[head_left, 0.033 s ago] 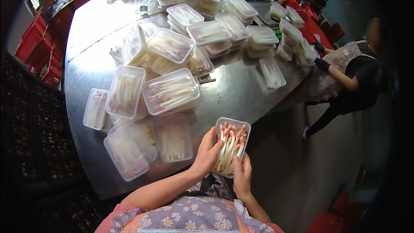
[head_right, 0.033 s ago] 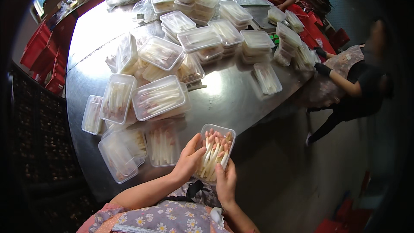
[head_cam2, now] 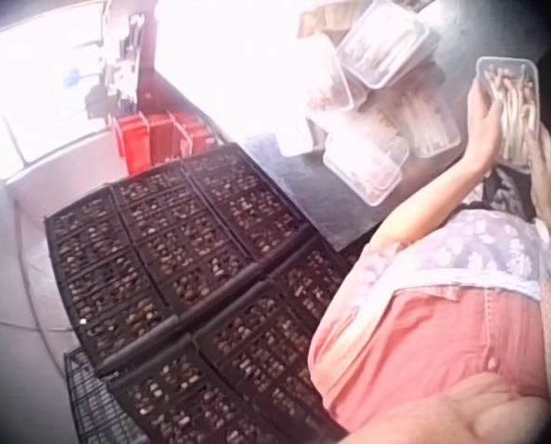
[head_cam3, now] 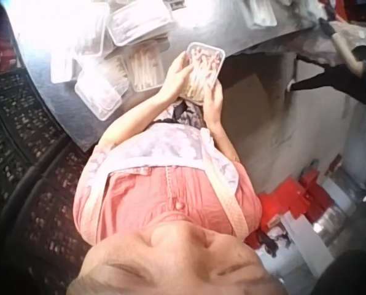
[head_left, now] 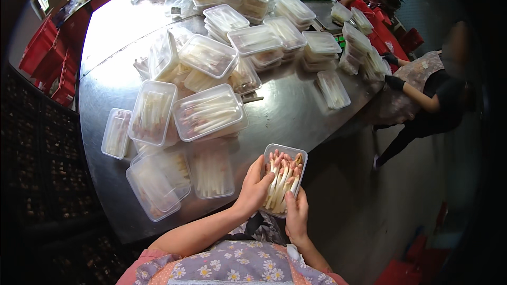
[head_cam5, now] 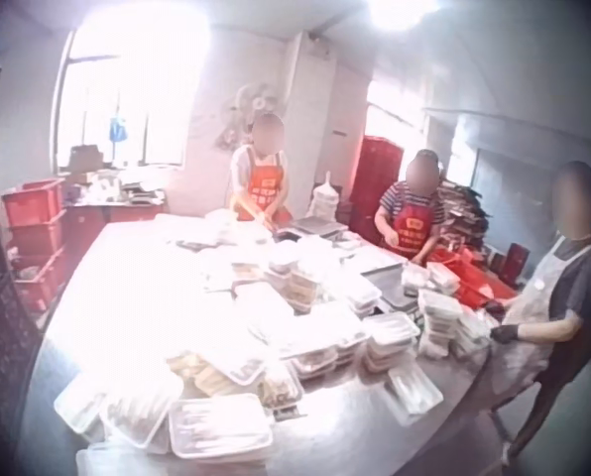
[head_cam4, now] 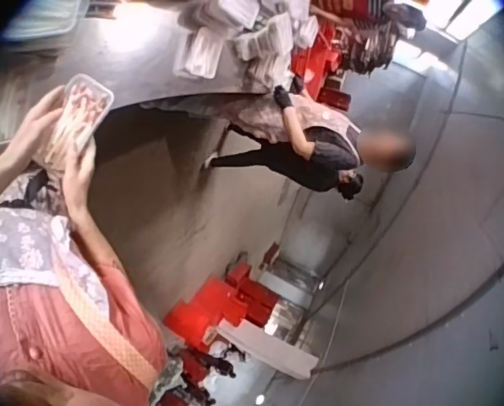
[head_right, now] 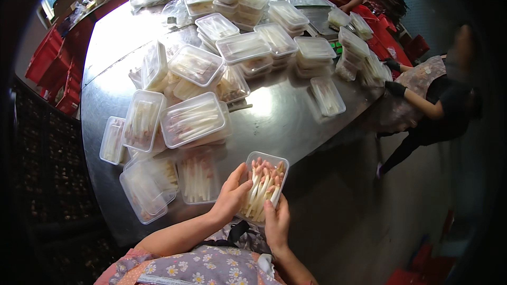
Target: The person arranges enoki mushrooms into small clear plastic containers, seals them with lids, and places them into plastic bags. The person then stacks the bagged containers on a metal table while other workers perform similar tasks in the background.
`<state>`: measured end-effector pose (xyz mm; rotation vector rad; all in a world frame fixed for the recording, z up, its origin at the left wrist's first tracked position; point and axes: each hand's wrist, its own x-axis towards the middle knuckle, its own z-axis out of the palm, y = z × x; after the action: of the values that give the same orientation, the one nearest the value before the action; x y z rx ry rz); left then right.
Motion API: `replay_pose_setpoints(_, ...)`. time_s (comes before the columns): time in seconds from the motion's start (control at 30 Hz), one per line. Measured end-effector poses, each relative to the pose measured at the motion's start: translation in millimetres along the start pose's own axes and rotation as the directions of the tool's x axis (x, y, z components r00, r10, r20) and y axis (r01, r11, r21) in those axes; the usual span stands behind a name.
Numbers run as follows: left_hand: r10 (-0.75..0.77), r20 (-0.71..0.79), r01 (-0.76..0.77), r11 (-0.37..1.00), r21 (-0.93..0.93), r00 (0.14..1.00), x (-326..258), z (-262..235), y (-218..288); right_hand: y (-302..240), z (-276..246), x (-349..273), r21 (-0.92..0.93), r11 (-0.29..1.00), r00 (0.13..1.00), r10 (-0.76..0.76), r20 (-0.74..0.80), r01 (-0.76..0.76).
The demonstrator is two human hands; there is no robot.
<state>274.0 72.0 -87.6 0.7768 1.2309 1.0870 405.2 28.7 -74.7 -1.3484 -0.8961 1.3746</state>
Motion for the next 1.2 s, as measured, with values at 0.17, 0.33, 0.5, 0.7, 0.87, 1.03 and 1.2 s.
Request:
replay_pose_setpoints(0.17, -0.012, 0.038, 0.008, 0.995, 0.098, 0.999, 8, 15, 1, -9, -16, 10, -0.020, 1.000, 1.000, -0.006, 0.009, 0.006)
replay_pose_setpoints(0.33, -0.003, 0.055, -0.005, 0.989, 0.147, 0.998, 10, 22, 6, -16, -18, 13, -0.057, 0.998, 0.999, -0.032, 0.026, 0.033)
replay_pose_setpoints(0.5, 0.004, 0.022, -0.007, 0.992, 0.129, 1.000, 12, 20, 18, -14, -4, 6, -0.190, 0.977, 0.994, -0.104, -0.016, 0.099)
replay_pose_setpoints(0.7, -0.011, 0.105, 0.051, 0.920, -0.388, 0.994, 19, 21, 6, -26, 22, -8, -0.585, 0.745, 0.942, -0.312, 0.120, 0.321)
replay_pose_setpoints(0.87, -0.104, 0.494, 0.467, 0.536, -0.703, 0.863, 20, -4, -6, -36, 41, -12, -0.762, 0.511, 0.895, -0.397, 0.202, 0.399)
replay_pose_setpoints(1.03, -0.053, 0.534, 0.490, 0.483, -0.726, 0.844, 19, -13, 11, -43, 64, -10, -0.688, 0.607, 0.889, -0.440, 0.127, 0.398)
replay_pose_setpoints(1.2, -0.005, 0.384, 0.325, 0.542, -0.775, 0.923, 23, -16, 24, -40, 69, -5, -0.305, 0.896, 0.943, -0.332, 0.025, 0.324)
